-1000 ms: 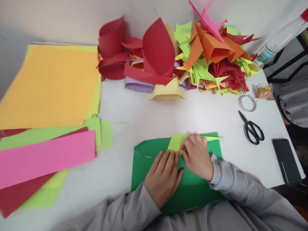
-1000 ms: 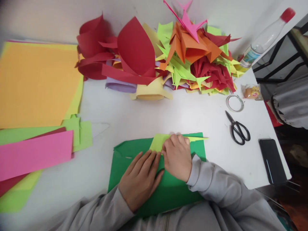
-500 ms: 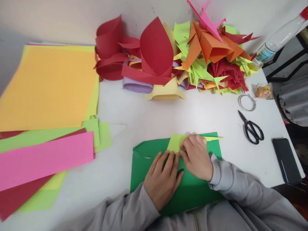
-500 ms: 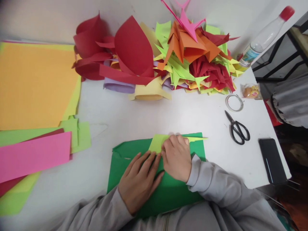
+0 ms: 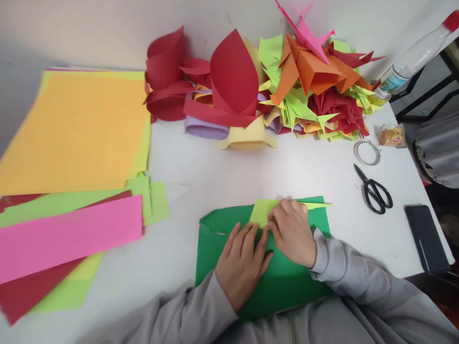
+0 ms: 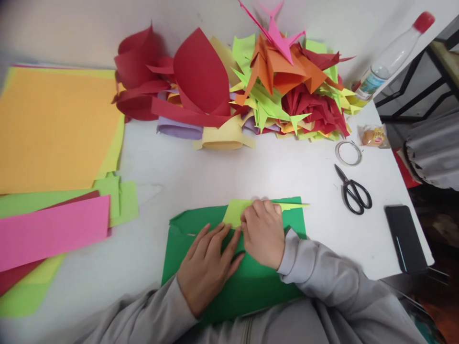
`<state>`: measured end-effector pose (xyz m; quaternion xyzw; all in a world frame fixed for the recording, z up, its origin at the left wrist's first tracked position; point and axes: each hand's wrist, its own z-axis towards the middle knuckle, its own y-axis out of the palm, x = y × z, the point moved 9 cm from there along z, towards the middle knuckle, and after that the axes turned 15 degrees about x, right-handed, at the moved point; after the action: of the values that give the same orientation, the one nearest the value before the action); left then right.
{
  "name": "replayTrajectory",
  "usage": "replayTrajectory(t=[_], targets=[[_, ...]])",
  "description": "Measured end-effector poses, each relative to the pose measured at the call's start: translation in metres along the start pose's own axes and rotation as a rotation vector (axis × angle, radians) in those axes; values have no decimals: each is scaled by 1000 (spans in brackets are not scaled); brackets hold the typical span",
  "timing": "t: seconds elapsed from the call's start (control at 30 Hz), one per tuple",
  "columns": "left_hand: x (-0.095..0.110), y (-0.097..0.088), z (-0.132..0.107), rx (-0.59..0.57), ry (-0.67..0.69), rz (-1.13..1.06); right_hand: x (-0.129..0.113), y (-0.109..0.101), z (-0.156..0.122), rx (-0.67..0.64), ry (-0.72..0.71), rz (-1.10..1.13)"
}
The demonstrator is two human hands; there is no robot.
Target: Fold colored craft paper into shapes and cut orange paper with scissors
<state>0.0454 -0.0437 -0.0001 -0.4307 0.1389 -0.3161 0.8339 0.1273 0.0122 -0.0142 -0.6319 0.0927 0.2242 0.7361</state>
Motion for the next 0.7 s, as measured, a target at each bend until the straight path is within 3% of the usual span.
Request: replayTrajectory(t=[0.5, 0.7], targets=[[1, -3, 2, 12, 55, 35, 0, 0, 2, 31, -2, -33], [5, -3, 1, 77, 102, 17, 1, 1, 2, 56, -24, -34]])
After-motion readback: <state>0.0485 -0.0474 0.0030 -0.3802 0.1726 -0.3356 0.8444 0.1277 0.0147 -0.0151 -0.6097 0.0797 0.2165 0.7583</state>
